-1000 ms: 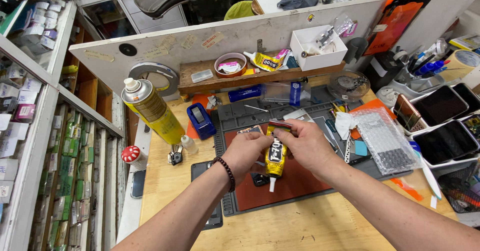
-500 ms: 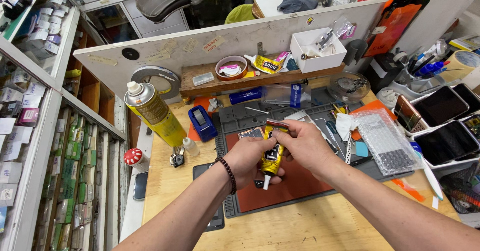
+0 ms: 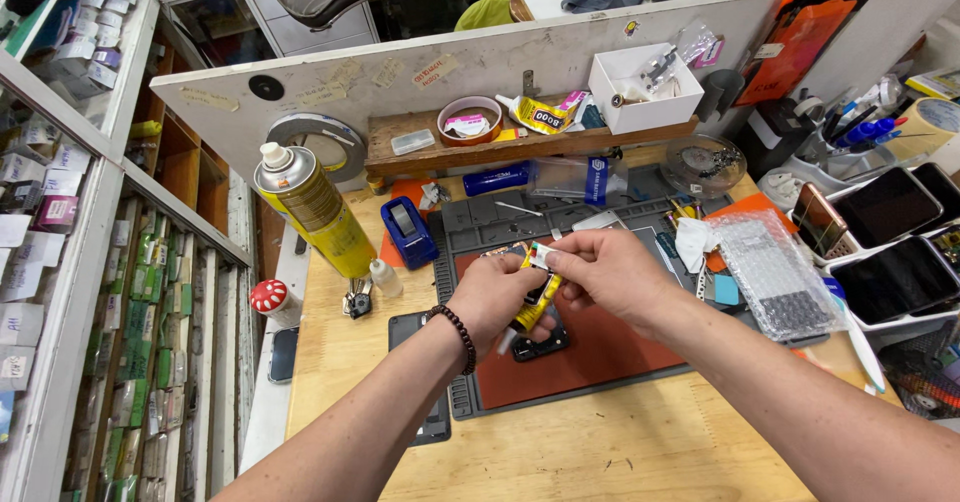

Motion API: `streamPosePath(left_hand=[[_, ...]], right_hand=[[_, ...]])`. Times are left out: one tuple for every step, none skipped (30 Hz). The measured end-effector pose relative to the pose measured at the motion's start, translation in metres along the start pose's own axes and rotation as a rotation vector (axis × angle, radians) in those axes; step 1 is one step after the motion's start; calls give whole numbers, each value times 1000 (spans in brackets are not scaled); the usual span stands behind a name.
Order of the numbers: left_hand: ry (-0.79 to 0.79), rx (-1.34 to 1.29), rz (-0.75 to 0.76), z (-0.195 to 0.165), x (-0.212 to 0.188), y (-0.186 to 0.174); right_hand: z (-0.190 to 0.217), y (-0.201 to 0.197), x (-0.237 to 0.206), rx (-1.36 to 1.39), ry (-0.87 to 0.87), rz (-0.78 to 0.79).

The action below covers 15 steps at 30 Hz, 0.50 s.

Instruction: The person applies adhesive from a yellow tube to the frame of a disassembled smartphone. They then use a white plastic tool to spread the adhesive evenly along the edges and wipe away excess with a tissue.

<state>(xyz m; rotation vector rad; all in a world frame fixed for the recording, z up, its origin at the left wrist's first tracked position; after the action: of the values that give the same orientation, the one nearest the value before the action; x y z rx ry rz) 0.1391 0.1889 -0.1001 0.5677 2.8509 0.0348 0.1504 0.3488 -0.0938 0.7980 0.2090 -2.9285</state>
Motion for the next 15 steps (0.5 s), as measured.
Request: streamPosePath(left_hand=[[17,-41,-22,-1,0,-1],[35,-84,-43,-3,0,-2],[51,-127,-64,-3,0,-2],[47,-141,-88,-3,1,-2],[44,-155,-111,-2,2,-3],[42,-169,-135,-1,3,-4],[47,-186,-132,1,4,-4],[51,-203,-125,3,4,-3],[55,-222,-118,5,5,-3],[55,-218,-124,7,6,-4],[55,-215,-133,8,7,-6],[54,-212,-140,10,7,-8],[51,-224,-109,11,7,-8],[49,-235,-77,11,6,-9],[48,-245,-48,11,6,-9]], right_hand=[[1,1,0,-22,-28,-35],[3,1,-1,-41,-35,-60],[3,2,-2,-59,-40,-85],[4,2,-4,-76,-45,-110],[5,3,-4,-99,-50,-145],[6,5,-5,-122,-55,-179],[8,6,-6,-145,-61,-213],[9,7,-6,-154,-64,-201],[10,8,-6,-164,-67,-190],[10,9,-6,-173,-71,-178],[10,10,-6,-157,-75,-126],[9,10,-6,-140,-78,-74],[8,10,-7,-123,-79,-27],[6,8,-7,-107,-78,-44],[6,8,-7,-91,-80,-59]])
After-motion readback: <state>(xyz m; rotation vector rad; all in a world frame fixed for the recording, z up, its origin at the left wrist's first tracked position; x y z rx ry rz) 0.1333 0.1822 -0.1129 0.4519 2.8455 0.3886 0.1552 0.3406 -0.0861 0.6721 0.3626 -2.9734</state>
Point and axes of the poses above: each hand's wrist, its own x-axis towards the middle knuckle, its own y-axis out of the palm, z = x × y, the point moved 3 cm from there along x, towards the middle knuckle, and after that the axes turned 14 degrees about y, right-handed, at the moved point
